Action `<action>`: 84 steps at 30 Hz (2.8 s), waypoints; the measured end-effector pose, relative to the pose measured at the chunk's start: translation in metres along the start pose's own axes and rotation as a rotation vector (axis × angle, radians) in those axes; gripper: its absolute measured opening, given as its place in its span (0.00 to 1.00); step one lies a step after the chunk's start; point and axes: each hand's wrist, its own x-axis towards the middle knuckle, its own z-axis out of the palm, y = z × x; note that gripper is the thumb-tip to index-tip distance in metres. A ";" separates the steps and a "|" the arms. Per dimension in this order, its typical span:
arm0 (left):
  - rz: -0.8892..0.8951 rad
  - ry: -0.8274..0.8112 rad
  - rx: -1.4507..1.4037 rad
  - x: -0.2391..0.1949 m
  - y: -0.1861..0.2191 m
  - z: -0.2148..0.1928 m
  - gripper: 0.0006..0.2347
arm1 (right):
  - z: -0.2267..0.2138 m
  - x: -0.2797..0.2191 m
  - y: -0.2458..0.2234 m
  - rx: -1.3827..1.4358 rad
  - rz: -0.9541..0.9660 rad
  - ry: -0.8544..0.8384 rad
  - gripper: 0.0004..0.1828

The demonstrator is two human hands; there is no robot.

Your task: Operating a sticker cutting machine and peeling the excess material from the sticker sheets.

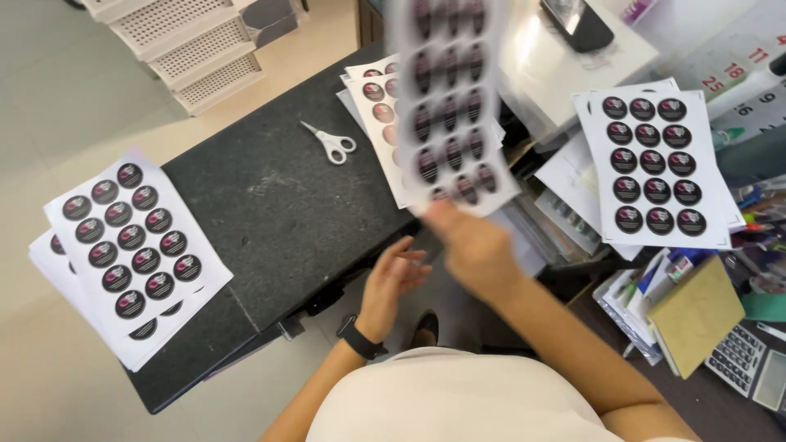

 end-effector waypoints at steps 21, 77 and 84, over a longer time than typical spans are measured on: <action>-0.281 0.493 -0.290 -0.037 -0.071 -0.218 0.14 | 0.188 0.026 -0.164 0.819 -0.155 -1.061 0.19; -0.379 0.770 -0.131 -0.049 -0.029 -0.203 0.09 | 0.268 0.054 -0.167 0.826 0.222 -1.461 0.07; -0.392 0.765 -0.095 -0.049 -0.027 -0.202 0.09 | 0.269 0.061 -0.169 0.813 0.217 -1.490 0.07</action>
